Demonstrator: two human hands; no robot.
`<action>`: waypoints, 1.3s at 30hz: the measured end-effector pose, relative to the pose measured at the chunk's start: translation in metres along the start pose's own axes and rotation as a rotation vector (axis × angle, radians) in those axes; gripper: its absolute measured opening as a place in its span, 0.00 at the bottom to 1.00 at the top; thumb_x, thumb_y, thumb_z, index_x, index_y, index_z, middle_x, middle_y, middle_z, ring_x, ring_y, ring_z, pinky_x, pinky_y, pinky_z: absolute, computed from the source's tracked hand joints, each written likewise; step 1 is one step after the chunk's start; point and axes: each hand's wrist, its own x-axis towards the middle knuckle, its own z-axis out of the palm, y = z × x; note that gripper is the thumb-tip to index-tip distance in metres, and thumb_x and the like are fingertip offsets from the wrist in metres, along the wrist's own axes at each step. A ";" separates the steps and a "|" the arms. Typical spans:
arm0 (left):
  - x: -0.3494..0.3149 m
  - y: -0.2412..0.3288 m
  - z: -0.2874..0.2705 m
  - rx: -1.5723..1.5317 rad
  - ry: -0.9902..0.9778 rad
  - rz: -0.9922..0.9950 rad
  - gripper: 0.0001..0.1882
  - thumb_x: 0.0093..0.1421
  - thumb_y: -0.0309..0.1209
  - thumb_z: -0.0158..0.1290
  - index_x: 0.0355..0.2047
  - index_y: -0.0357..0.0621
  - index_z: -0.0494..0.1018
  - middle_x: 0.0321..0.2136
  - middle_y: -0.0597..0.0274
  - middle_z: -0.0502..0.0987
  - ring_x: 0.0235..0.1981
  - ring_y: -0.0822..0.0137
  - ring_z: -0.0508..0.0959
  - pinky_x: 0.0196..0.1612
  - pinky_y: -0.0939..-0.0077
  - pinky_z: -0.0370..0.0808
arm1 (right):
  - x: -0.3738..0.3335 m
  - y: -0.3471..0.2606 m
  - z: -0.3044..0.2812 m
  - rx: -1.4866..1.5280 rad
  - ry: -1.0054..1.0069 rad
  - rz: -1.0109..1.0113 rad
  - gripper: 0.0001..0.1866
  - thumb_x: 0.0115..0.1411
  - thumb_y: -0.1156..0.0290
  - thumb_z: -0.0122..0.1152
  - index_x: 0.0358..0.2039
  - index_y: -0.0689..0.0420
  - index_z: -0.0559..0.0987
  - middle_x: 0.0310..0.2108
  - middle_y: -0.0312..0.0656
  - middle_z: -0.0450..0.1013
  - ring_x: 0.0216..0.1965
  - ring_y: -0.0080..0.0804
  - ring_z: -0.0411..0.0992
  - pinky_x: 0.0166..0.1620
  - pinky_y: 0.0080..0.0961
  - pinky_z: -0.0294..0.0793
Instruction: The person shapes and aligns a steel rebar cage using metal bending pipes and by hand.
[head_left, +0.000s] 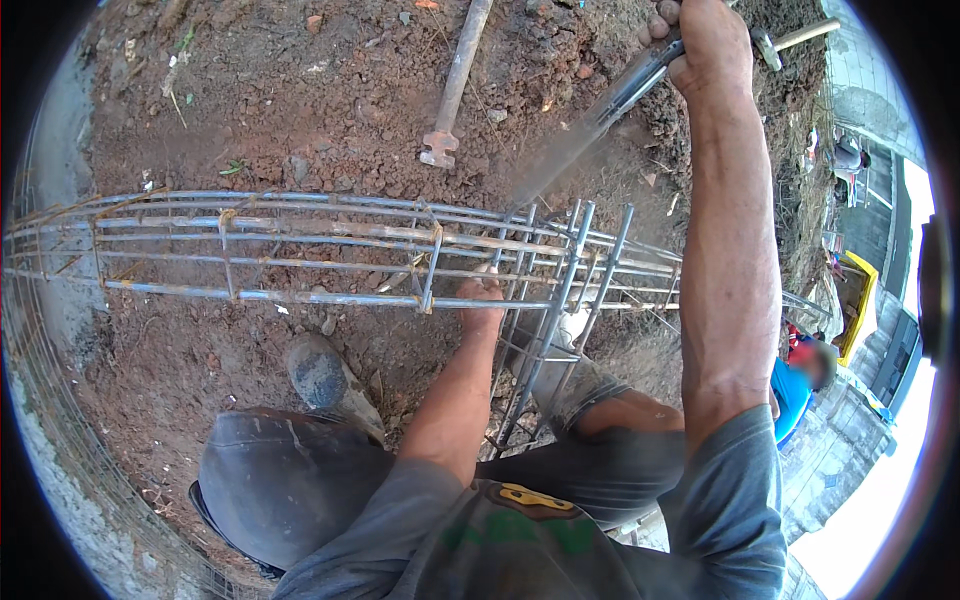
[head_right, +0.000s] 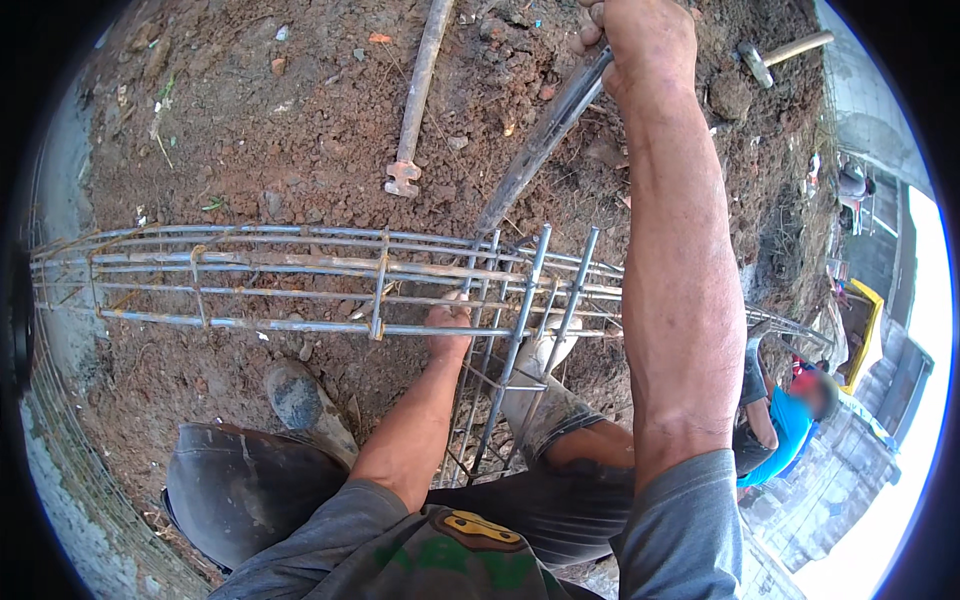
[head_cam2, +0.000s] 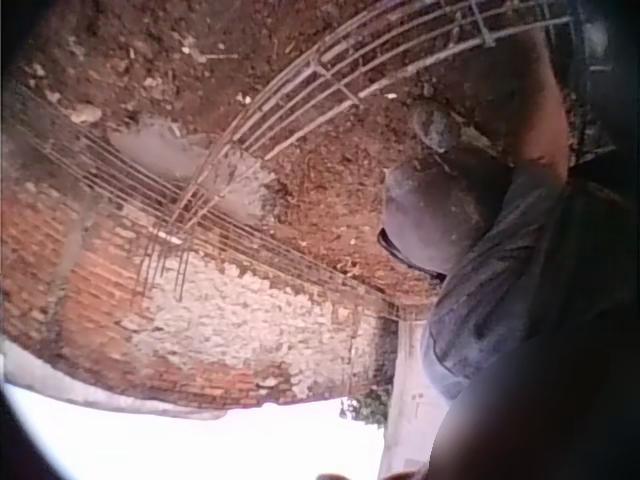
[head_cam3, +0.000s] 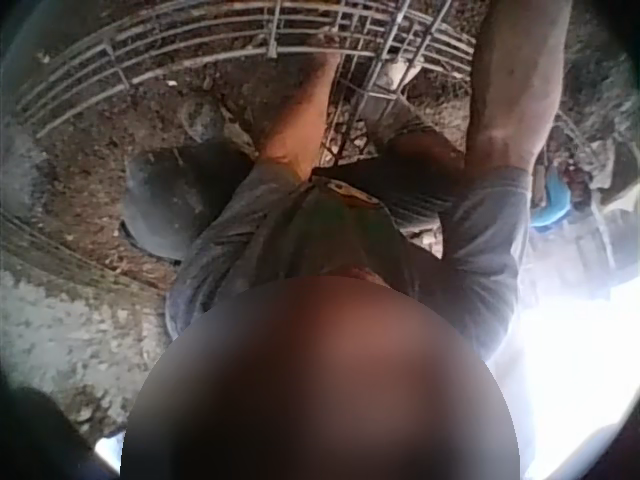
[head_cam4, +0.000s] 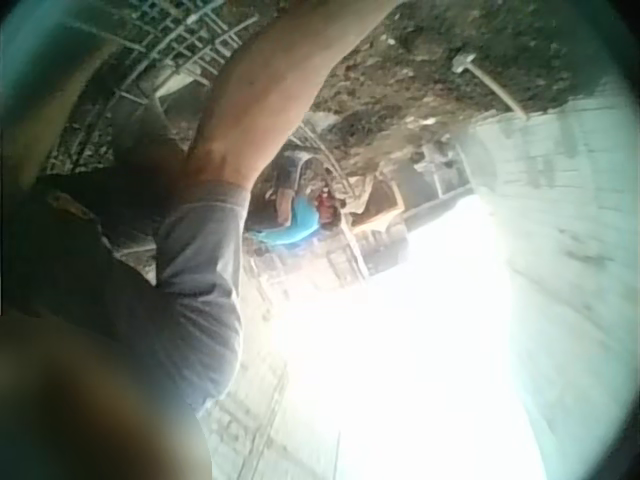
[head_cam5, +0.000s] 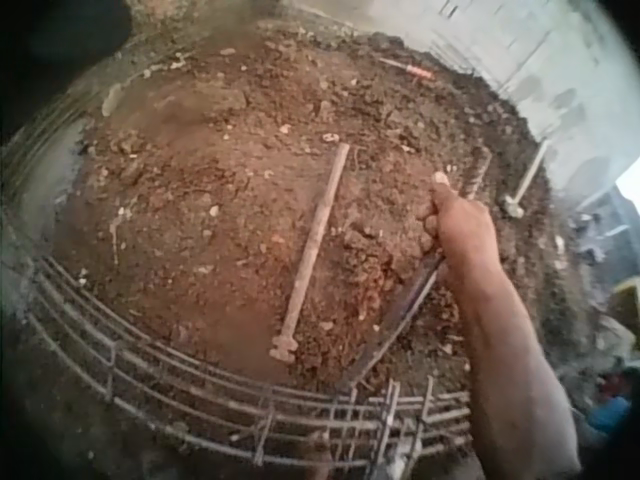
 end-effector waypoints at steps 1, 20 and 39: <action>-0.001 0.001 0.000 0.006 0.001 -0.008 0.17 0.65 0.44 0.56 0.47 0.49 0.81 0.38 0.45 0.83 0.43 0.43 0.81 0.45 0.53 0.77 | 0.001 0.003 0.003 -0.008 0.015 -0.015 0.27 0.67 0.48 0.57 0.20 0.58 0.76 0.14 0.36 0.66 0.15 0.30 0.66 0.21 0.32 0.66; 0.018 -0.018 -0.006 0.079 -0.187 -0.030 0.26 0.66 0.48 0.52 0.53 0.39 0.76 0.47 0.41 0.80 0.52 0.46 0.78 0.54 0.56 0.73 | -0.003 0.012 -0.011 0.470 -0.498 0.060 0.17 0.69 0.55 0.58 0.31 0.56 0.73 0.15 0.32 0.60 0.16 0.30 0.62 0.23 0.31 0.66; -0.070 0.178 -0.176 0.475 -0.629 0.082 0.18 0.67 0.45 0.52 0.46 0.49 0.82 0.47 0.55 0.82 0.50 0.61 0.80 0.58 0.61 0.72 | -0.014 -0.023 -0.013 0.352 -0.356 0.200 0.21 0.67 0.53 0.48 0.19 0.51 0.70 0.14 0.34 0.63 0.15 0.30 0.60 0.21 0.34 0.59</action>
